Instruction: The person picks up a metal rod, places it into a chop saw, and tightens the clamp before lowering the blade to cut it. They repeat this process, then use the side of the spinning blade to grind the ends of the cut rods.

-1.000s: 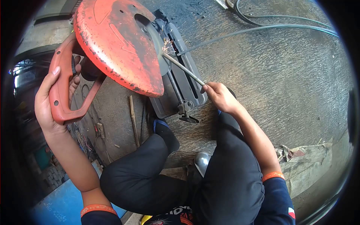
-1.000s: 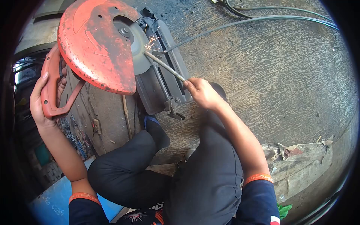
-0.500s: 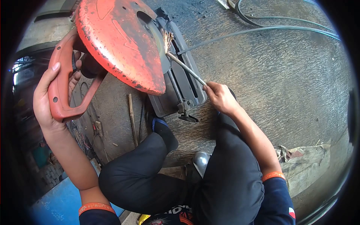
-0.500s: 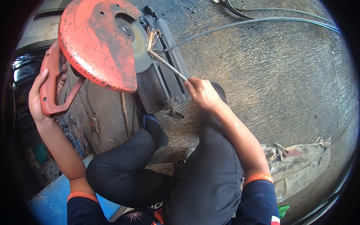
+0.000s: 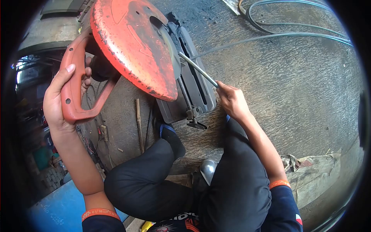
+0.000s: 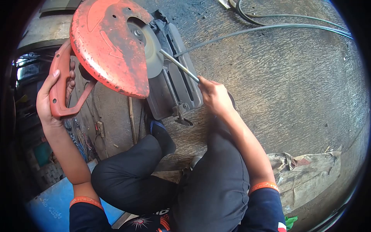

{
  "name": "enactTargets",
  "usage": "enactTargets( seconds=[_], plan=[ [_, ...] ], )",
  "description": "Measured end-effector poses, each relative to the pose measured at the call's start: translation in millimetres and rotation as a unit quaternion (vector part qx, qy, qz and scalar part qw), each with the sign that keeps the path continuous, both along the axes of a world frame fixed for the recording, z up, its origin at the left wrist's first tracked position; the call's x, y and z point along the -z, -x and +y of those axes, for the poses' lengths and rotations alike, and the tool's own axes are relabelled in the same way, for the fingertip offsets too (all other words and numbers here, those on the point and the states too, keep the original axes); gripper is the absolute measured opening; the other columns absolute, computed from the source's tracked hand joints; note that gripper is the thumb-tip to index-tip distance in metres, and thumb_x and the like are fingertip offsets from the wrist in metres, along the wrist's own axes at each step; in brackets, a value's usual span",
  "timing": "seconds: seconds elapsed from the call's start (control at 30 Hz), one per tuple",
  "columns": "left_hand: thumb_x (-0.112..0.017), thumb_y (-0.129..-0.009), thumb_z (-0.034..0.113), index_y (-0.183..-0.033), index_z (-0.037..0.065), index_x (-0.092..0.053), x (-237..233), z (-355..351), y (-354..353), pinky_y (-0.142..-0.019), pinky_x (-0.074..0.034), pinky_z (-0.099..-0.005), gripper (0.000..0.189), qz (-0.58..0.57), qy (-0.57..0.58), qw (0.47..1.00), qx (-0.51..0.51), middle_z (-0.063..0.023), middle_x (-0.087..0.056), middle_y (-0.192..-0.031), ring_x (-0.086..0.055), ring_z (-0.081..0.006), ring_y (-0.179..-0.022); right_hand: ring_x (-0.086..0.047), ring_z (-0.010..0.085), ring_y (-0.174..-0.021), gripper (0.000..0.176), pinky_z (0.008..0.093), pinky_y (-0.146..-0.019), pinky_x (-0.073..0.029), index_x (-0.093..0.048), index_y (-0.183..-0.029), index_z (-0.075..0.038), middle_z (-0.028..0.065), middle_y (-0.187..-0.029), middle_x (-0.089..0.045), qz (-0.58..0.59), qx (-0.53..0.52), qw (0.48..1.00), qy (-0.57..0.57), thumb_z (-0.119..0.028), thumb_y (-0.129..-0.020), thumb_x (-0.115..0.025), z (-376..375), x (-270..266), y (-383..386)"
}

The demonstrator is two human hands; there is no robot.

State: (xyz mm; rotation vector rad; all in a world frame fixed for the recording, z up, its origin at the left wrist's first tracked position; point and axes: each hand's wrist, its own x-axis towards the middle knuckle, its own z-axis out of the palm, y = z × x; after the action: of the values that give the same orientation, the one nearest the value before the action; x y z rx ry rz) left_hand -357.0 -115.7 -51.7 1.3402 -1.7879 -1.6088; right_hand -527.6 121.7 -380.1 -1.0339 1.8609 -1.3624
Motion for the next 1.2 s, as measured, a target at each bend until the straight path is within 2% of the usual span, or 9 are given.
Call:
enactTargets(
  seconds=[0.13, 0.2, 0.43, 0.63, 0.7, 0.9, 1.07, 1.13, 1.2],
  plan=[
    [-0.056, -0.089, 0.015, -0.132, -0.010, -0.041, 1, 11, 9, -0.085, -0.050, -0.0337, 0.052, 0.017, 0.006, 0.999, -0.028, -0.0210, -0.059, -0.117, -0.062, -0.0242, -0.099, -0.059, 0.0307, -0.061, 0.032, 0.0364, -0.057, -0.047, -0.061, -0.121, -0.006, 0.0191, -0.074, -0.058, 0.052, 0.009, 0.998, -0.033, -0.009, -0.089, -0.059, -2, -5, -3],
    [-0.056, -0.089, 0.015, -0.132, -0.010, -0.041, 1, 12, 9, -0.086, -0.050, -0.0340, 0.052, 0.020, 0.005, 0.999, -0.025, -0.0212, -0.059, -0.117, -0.062, -0.0246, -0.100, -0.061, 0.0355, -0.062, 0.031, 0.0441, -0.058, -0.050, -0.064, -0.116, -0.011, 0.0138, -0.071, -0.057, 0.120, 0.016, 0.992, -0.027, -0.014, -0.086, -0.060, -4, -5, -3],
    [-0.055, -0.089, 0.014, -0.132, -0.011, -0.041, -1, 8, 6, -0.088, -0.049, -0.0349, 0.052, 0.024, -0.001, 1.000, -0.010, -0.0211, -0.058, -0.119, -0.061, -0.0259, -0.103, -0.060, 0.0343, -0.057, 0.032, 0.0430, -0.053, -0.049, -0.064, -0.117, -0.013, 0.0114, -0.070, -0.057, 0.181, 0.002, 0.983, -0.015, -0.014, -0.085, -0.061, -2, -7, 5],
    [-0.056, -0.090, 0.016, -0.134, -0.007, -0.039, -1, 6, 5, -0.089, -0.051, -0.0345, 0.052, 0.011, 0.000, 1.000, -0.011, -0.0190, -0.055, -0.125, -0.062, -0.0246, -0.104, -0.059, 0.0352, -0.057, 0.030, 0.0438, -0.053, -0.049, -0.065, -0.114, -0.010, 0.0133, -0.068, -0.057, 0.148, -0.008, 0.989, 0.000, -0.012, -0.085, -0.061, -1, -5, 5],
    [-0.056, -0.090, 0.016, -0.134, -0.007, -0.039, -1, 6, 5, -0.089, -0.051, -0.0344, 0.052, 0.012, 0.000, 1.000, -0.011, -0.0190, -0.055, -0.125, -0.062, -0.0246, -0.104, -0.060, 0.0345, -0.059, 0.031, 0.0408, -0.053, -0.047, -0.063, -0.114, -0.002, 0.0182, -0.067, -0.057, 0.128, -0.027, 0.991, 0.025, -0.003, -0.083, -0.061, 0, -4, 6],
    [-0.056, -0.089, 0.015, -0.134, -0.006, -0.039, -1, 7, 6, -0.091, -0.050, -0.0347, 0.053, 0.011, -0.002, 1.000, -0.021, -0.0186, -0.055, -0.126, -0.061, -0.0247, -0.105, -0.061, 0.0362, -0.061, 0.027, 0.0413, -0.054, -0.047, -0.062, -0.109, 0.004, 0.0223, -0.072, -0.060, 0.088, -0.031, 0.993, 0.070, -0.004, -0.084, -0.061, -1, 1, 5],
    [-0.055, -0.089, 0.016, -0.135, -0.006, -0.039, 0, 10, 10, -0.095, -0.048, -0.0356, 0.054, 0.017, 0.000, 0.999, -0.030, -0.0186, -0.052, -0.129, -0.058, -0.0253, -0.109, -0.057, 0.0358, -0.054, 0.025, 0.0391, -0.053, -0.046, -0.062, -0.108, 0.005, 0.0236, -0.066, -0.055, 0.040, -0.054, 0.997, 0.028, -0.008, -0.086, -0.062, 1, -13, 6],
    [-0.057, -0.087, 0.015, -0.133, -0.010, -0.041, 0, 9, 9, -0.094, -0.046, -0.0376, 0.054, 0.024, -0.002, 0.999, -0.030, -0.0214, -0.057, -0.122, -0.061, -0.0280, -0.107, -0.055, 0.0356, -0.052, 0.025, 0.0385, -0.053, -0.045, -0.062, -0.108, 0.005, 0.0236, -0.063, -0.053, 0.022, -0.058, 0.998, 0.017, -0.009, -0.087, -0.062, 2, -17, 6],
    [-0.056, -0.087, 0.015, -0.133, -0.010, -0.041, 0, 9, 9, -0.094, -0.047, -0.0372, 0.054, 0.024, 0.000, 0.999, -0.028, -0.0216, -0.057, -0.122, -0.061, -0.0278, -0.107, -0.059, 0.0403, -0.061, 0.016, 0.0448, -0.056, -0.046, -0.062, -0.098, -0.002, 0.0228, -0.066, -0.057, 0.002, -0.070, 0.997, -0.025, -0.013, -0.086, -0.062, 2, -20, 6]
  ],
)
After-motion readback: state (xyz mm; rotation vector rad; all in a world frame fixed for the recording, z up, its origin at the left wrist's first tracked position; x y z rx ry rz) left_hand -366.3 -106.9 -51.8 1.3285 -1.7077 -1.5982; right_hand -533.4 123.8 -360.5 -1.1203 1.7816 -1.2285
